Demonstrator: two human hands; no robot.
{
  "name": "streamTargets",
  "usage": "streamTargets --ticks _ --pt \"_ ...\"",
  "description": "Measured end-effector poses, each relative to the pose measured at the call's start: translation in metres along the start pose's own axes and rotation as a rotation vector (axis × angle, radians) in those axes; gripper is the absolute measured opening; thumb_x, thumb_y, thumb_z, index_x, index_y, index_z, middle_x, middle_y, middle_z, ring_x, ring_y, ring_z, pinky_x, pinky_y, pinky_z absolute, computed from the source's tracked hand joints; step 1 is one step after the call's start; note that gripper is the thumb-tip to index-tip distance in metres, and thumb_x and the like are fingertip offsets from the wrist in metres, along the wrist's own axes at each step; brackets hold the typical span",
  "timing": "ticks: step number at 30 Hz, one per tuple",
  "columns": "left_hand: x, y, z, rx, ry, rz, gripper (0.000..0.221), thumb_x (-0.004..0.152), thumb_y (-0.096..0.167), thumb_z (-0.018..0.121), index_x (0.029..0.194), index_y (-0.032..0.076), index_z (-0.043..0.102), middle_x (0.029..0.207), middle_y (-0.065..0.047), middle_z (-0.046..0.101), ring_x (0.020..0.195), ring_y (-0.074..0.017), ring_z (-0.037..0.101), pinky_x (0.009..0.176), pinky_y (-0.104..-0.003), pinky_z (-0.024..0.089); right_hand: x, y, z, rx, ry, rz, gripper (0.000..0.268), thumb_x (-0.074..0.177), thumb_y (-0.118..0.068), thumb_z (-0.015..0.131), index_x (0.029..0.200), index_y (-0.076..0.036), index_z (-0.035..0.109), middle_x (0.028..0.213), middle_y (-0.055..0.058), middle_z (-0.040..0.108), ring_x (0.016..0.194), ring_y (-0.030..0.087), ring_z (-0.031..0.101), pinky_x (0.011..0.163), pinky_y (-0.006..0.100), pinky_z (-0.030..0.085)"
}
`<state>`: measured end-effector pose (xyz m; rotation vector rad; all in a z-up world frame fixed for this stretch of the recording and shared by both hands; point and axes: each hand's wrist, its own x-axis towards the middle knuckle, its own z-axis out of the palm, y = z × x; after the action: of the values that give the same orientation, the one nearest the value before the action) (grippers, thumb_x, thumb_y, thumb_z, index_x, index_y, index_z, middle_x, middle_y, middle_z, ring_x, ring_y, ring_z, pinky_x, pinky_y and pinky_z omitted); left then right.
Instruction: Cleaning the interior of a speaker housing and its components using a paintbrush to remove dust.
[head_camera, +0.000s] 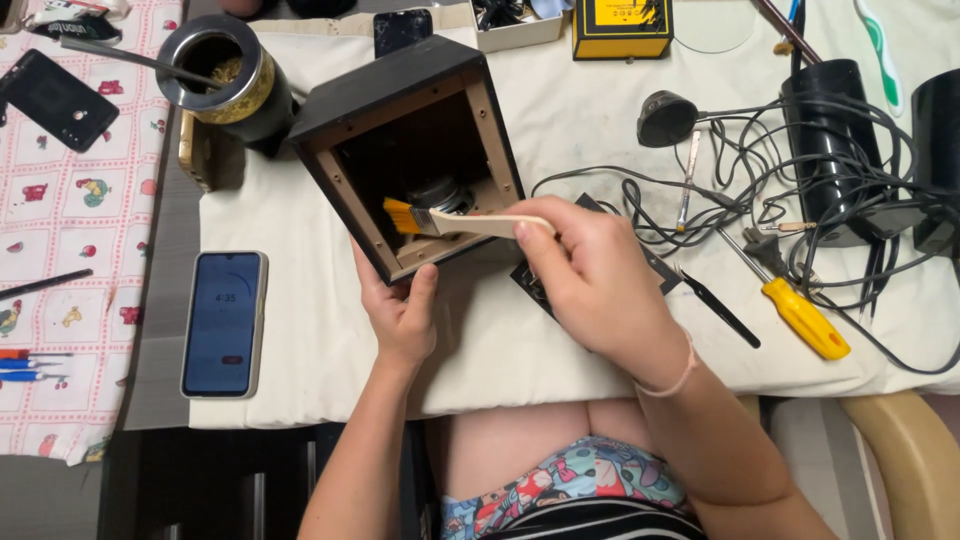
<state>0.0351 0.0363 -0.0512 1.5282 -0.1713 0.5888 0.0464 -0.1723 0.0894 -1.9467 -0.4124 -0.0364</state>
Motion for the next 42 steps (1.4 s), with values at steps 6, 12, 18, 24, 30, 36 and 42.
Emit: streamTargets --ticks 6,12,18,24,30,36,42 --pt "-0.017 -0.009 -0.006 0.110 0.001 -0.025 0.063 0.097 0.015 0.063 0.153 0.002 0.036 0.098 -0.011 0.065 0.066 -0.0106 0.062 0.056 -0.023 0.052 0.007 0.007 0.028 -0.376 0.083 -0.292 0.032 0.104 -0.012 0.055 0.134 -0.007 0.064 0.086 0.013 0.068 0.070 0.035 0.071 0.057 0.045 0.056" --pt "0.004 0.021 0.004 0.087 -0.004 0.067 0.042 0.100 0.018 0.061 0.138 0.005 0.046 0.110 -0.010 0.064 0.075 -0.0081 0.060 0.070 -0.027 0.056 0.016 0.001 0.048 -0.329 -0.101 -0.408 0.037 0.097 -0.001 0.059 0.133 -0.007 0.066 0.086 0.018 0.061 0.061 0.043 0.068 0.055 0.053 0.057" --pt "0.000 0.006 0.002 -0.019 -0.003 0.053 0.065 0.098 0.011 0.063 0.155 0.004 0.032 0.114 -0.008 0.065 0.079 -0.0078 0.060 0.079 -0.029 0.057 0.018 0.020 0.061 -0.026 -0.076 -0.107 0.031 0.100 -0.013 0.053 0.123 -0.009 0.074 0.096 0.010 0.066 0.077 0.031 0.072 0.066 0.037 0.058" --pt "-0.005 0.002 -0.001 -0.036 -0.012 0.059 0.082 0.100 0.021 0.067 0.164 0.006 0.016 0.138 -0.009 0.060 0.107 -0.0079 0.057 0.099 -0.033 0.054 0.048 0.029 0.107 0.794 -0.126 0.358 0.038 0.098 -0.005 0.052 0.130 0.016 0.058 0.124 0.033 0.066 0.049 0.021 0.069 0.034 0.030 0.060" --pt "-0.016 -0.015 -0.005 -0.067 -0.014 -0.022 0.084 0.099 0.002 0.057 0.166 0.008 0.006 0.124 -0.011 0.065 0.091 -0.0095 0.060 0.083 -0.029 0.059 0.047 0.010 0.110 1.022 -0.009 0.468 0.041 0.101 0.000 0.042 0.138 0.013 0.054 0.139 0.029 0.060 0.058 0.019 0.069 0.043 0.033 0.064" --pt "-0.005 0.001 -0.007 -0.162 -0.051 -0.010 0.094 0.100 0.022 0.067 0.167 0.012 0.001 0.133 -0.015 0.065 0.104 -0.0107 0.060 0.094 -0.033 0.059 0.042 0.005 0.095 0.809 -0.109 0.385 0.041 0.102 -0.001 0.038 0.138 0.010 0.054 0.136 0.028 0.061 0.052 0.025 0.070 0.044 0.038 0.066" --pt "-0.008 0.008 -0.001 0.031 -0.084 0.025 0.090 0.101 0.017 0.064 0.166 0.009 0.002 0.136 -0.016 0.067 0.115 -0.0149 0.063 0.103 -0.037 0.054 0.036 -0.034 0.020 0.250 -0.196 0.131 0.038 0.100 -0.004 0.041 0.128 0.012 0.060 0.124 0.030 0.068 0.078 0.029 0.078 0.064 0.041 0.070"
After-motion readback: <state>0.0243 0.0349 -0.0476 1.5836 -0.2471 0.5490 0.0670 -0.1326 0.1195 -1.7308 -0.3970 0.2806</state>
